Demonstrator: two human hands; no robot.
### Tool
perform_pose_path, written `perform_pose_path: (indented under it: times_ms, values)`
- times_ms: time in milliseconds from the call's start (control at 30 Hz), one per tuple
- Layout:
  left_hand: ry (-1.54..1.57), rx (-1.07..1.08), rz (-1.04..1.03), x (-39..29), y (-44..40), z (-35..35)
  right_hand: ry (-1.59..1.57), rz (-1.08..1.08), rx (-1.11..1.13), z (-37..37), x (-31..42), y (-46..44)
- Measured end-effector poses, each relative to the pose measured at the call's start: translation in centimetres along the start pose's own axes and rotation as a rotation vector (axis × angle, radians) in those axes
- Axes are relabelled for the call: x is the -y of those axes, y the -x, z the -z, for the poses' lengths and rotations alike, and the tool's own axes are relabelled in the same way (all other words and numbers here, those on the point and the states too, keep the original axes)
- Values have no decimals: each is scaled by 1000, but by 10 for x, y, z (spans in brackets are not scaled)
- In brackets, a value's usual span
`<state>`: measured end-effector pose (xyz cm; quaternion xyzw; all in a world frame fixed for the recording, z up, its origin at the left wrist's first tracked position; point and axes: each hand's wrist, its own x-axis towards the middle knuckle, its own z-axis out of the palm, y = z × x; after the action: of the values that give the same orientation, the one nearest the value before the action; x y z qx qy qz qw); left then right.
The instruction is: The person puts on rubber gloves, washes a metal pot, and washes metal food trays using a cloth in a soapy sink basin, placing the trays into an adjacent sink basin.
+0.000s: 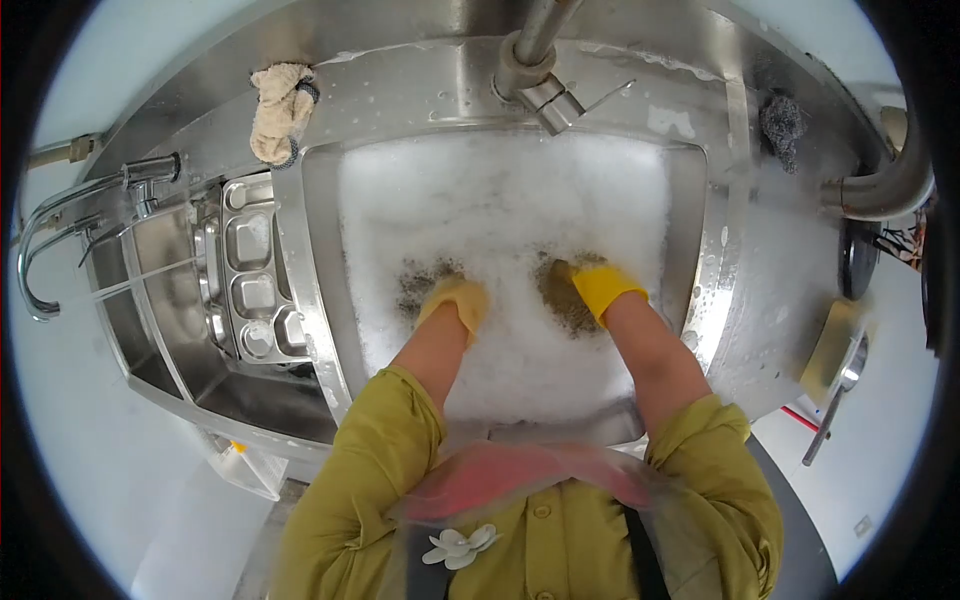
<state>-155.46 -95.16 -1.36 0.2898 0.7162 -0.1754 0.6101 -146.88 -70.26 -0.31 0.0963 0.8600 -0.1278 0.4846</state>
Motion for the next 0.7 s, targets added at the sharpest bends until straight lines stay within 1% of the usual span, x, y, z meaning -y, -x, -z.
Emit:
perform_pose_path:
  times_ms: [33, 67, 133, 200, 267, 300, 333, 433, 467, 533, 633, 700]
  values:
    - [-45, -14, -29, 4, -14, -15, -129, -1, -55, 0, 1, -1]
    - [-91, -30, -57, 8, -20, -23, -160, 0, -8, 2, 6, -6]
    - [-230, -108, -213, 12, -30, -41, -160, 16, 47, -1, 11, -12]
    - [130, -454, -269, 22, -39, -80, -12, 86, 54, -10, 13, -24]
    - [398, -579, -296, 29, -50, -90, 94, 150, 41, -20, 14, -33]
    - [465, -589, -316, 31, -51, -89, 99, 179, 15, -24, 13, -33]
    - [522, -538, -332, 30, -34, -69, 61, 223, -19, -20, 14, -25]
    - [717, -310, -365, 27, 40, -6, -169, 434, -136, 10, 18, 28]
    - [825, -261, -363, 30, 56, 1, -190, 455, -139, 15, 18, 44]
    - [1105, -197, -304, 42, 82, 4, -231, 499, -139, 20, 18, 77]
    - [1504, -214, -127, 68, 76, -27, -238, 588, -420, 30, 34, 144]
    - [1168, -276, -119, 75, 71, -59, -115, 681, -547, 39, 41, 175]
